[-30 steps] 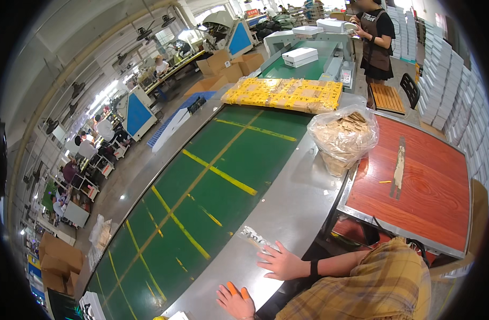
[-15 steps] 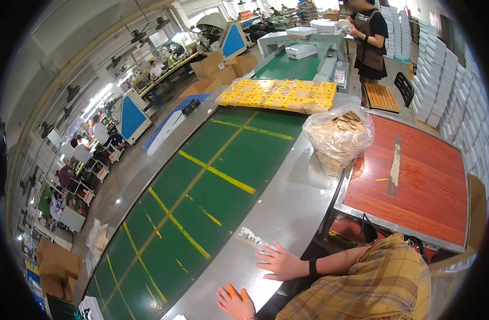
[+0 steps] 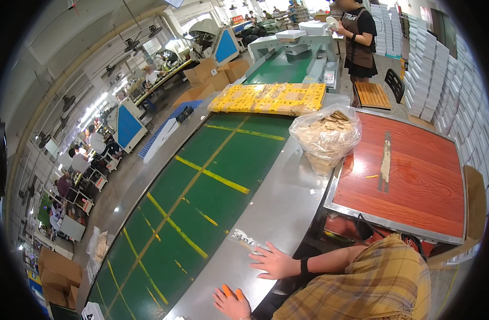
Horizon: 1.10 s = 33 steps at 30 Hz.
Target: The recorder is seen packing shoes into boxes on a conveyor belt in a shoe manufacturing facility.
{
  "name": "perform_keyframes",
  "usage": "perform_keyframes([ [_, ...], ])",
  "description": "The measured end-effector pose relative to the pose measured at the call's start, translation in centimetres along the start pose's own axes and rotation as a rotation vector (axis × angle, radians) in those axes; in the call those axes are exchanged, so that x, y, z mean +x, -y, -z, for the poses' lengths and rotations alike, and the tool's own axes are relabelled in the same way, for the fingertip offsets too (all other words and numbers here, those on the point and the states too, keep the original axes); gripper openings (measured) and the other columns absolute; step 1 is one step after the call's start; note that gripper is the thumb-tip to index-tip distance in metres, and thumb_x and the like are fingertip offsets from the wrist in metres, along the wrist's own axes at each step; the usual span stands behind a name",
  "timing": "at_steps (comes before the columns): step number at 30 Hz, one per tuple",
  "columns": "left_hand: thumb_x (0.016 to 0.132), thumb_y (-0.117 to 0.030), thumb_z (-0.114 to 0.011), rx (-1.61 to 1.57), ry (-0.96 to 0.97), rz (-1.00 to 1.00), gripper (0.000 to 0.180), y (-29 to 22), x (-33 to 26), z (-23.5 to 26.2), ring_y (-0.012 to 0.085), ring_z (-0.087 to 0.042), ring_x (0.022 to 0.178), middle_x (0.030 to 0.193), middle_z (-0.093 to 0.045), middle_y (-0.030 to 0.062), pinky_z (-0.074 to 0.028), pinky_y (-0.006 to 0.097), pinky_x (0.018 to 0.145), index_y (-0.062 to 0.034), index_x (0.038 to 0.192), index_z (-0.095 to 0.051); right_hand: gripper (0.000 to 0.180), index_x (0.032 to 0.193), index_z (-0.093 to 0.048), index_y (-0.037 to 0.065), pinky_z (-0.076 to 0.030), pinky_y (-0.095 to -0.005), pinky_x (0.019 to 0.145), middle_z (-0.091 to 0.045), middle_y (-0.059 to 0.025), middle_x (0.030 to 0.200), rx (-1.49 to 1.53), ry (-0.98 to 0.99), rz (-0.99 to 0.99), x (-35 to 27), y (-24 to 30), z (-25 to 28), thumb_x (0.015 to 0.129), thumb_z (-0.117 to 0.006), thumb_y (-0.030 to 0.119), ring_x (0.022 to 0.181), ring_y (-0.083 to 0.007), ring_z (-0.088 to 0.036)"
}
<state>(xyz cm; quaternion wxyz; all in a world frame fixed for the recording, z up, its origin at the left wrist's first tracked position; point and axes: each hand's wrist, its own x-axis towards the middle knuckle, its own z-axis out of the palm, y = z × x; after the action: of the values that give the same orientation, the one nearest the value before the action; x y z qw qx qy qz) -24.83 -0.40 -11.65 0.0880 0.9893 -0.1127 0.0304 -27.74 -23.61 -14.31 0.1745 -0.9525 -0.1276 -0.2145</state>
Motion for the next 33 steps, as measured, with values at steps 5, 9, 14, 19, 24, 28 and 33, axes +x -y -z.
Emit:
perform_keyframes([
  [5,0.094,-0.041,-0.05,-0.024,0.008,0.011,0.058,-0.1,-0.2,1.1,0.0413,-0.038,0.134,0.144,-0.046,0.0218,-0.024,0.053,0.113,-0.0063,0.14,-0.049,0.045,0.129,-0.059,0.018,-0.027,-0.0582,0.11,-0.048,-0.009,0.143,-0.035,0.073,-0.011,0.0,0.4,-0.1,0.094,-0.055,0.047,0.137,-0.0302,-0.038],
  [9,0.094,-0.041,-0.051,-0.026,0.009,0.005,0.057,0.0,-0.5,1.8,0.0404,-0.038,0.134,0.144,-0.046,0.0219,-0.025,0.053,0.112,-0.0057,0.139,-0.049,0.047,0.132,-0.057,0.019,-0.027,-0.0582,0.11,-0.047,-0.009,0.144,-0.082,0.098,-0.007,0.1,0.9,0.3,0.096,-0.051,0.048,0.137,-0.0303,-0.037],
  [14,0.094,-0.041,-0.05,-0.016,-0.013,-0.01,0.056,0.4,-0.8,1.8,0.0399,-0.038,0.134,0.144,-0.046,0.0218,-0.025,0.053,0.112,-0.0059,0.139,-0.05,0.048,0.133,-0.057,0.018,-0.027,-0.0584,0.11,-0.047,-0.0093,0.144,-0.099,0.112,-0.004,0.1,1.5,0.4,0.096,-0.049,0.049,0.137,-0.0306,-0.037],
  [19,0.094,-0.041,-0.051,-0.018,-0.041,-0.024,0.056,0.8,-0.7,1.0,0.0393,-0.039,0.134,0.144,-0.046,0.0216,-0.026,0.054,0.111,-0.0068,0.138,-0.051,0.049,0.133,-0.056,0.017,-0.027,-0.0595,0.11,-0.046,-0.01,0.144,-0.076,0.112,-0.013,0.0,1.6,0.6,0.096,-0.049,0.049,0.137,-0.0315,-0.037],
  [24,0.094,-0.041,-0.051,-0.015,-0.059,-0.027,0.055,1.2,-0.7,1.0,0.0391,-0.04,0.133,0.143,-0.048,0.0212,-0.027,0.054,0.111,-0.0077,0.137,-0.052,0.048,0.132,-0.056,0.017,-0.026,-0.0591,0.11,-0.045,-0.0102,0.146,-0.08,0.127,-0.013,0.3,1.8,0.4,0.096,-0.049,0.048,0.138,-0.0317,-0.037],
  [28,0.094,-0.043,-0.051,0.01,-0.076,-0.028,0.056,1.4,-0.7,0.7,0.0396,-0.04,0.132,0.142,-0.048,0.021,-0.028,0.054,0.11,-0.0076,0.137,-0.052,0.048,0.132,-0.057,0.017,-0.026,-0.0584,0.111,-0.045,-0.01,0.146,-0.071,0.118,-0.016,0.4,1.9,0.5,0.097,-0.049,0.048,0.138,-0.0314,-0.036],
  [33,0.094,-0.043,-0.051,0.008,-0.073,-0.033,0.056,1.9,-0.9,0.8,0.0403,-0.04,0.132,0.142,-0.048,0.0215,-0.028,0.054,0.11,-0.0073,0.136,-0.053,0.048,0.132,-0.057,0.018,-0.026,-0.0581,0.112,-0.045,-0.0095,0.145,-0.073,0.122,-0.027,0.3,2.2,0.2,0.096,-0.05,0.048,0.138,-0.0311,-0.036],
])
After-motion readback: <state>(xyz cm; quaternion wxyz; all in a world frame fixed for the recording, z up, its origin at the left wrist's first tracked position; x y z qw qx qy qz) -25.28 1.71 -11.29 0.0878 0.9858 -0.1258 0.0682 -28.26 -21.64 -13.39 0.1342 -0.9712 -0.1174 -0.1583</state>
